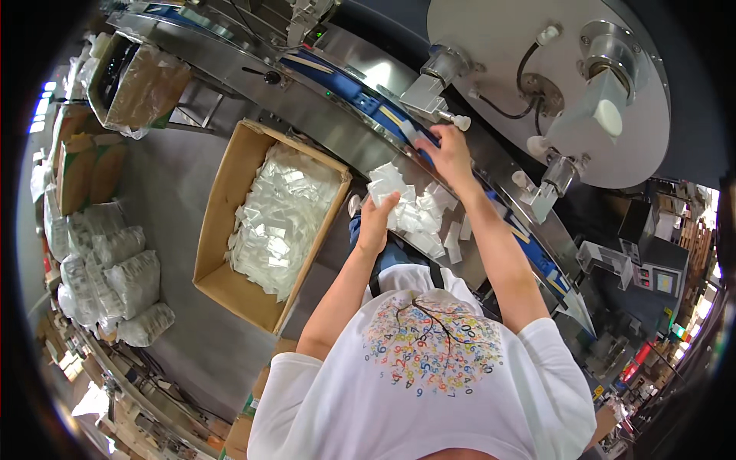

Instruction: Picking up small white packets from a conveyor belt and placing them into a cardboard box.

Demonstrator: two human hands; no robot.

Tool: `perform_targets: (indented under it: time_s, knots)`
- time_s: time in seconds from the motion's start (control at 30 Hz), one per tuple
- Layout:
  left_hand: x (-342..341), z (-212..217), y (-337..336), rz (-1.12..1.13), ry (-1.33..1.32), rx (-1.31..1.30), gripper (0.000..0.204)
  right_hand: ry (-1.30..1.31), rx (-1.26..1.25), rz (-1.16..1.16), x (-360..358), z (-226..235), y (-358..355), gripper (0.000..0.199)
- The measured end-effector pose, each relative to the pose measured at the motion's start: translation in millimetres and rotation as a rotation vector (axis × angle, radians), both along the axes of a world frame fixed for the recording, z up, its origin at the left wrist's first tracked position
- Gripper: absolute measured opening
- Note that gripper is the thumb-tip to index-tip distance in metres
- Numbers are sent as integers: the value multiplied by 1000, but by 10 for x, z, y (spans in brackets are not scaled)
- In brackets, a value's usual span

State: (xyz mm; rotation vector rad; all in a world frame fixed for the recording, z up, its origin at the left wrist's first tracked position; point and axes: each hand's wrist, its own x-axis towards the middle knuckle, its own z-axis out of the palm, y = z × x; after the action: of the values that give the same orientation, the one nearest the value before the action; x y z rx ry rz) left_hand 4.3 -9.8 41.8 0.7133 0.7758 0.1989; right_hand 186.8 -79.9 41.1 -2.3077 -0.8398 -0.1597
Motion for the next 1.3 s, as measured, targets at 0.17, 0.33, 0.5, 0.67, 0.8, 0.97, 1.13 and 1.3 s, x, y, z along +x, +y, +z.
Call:
perform_targets:
  time_s: [0.17,0.33,0.5,0.67,0.8,0.97,1.13,1.3]
  knots:
    - [-21,-63,-23,-34,11,37,29,947,1,102,-579,127,-160,24]
    - [-14,-175,-48,-1,96,131,29,848,100,-10,-472,-47,-242,20]
    - [-10,-63,-15,-69,42,108,28,115,-68,-18,-10,48,-76,22]
    - [24,34,-13,-15,42,138,31,827,47,51,-437,78,-97,23]
    - [19,98,-24,-103,123,202,30,1034,199,60,-638,21,-135,17]
    - [77,162,-77,-141,147,195,26,1031,267,-29,-583,97,-143,13]
    - [44,-24,-128,-127,196,227,27,699,204,-73,-304,293,-220,9]
    - [-16,-37,-140,-208,100,110,23,-37,-371,101,173,243,-647,11]
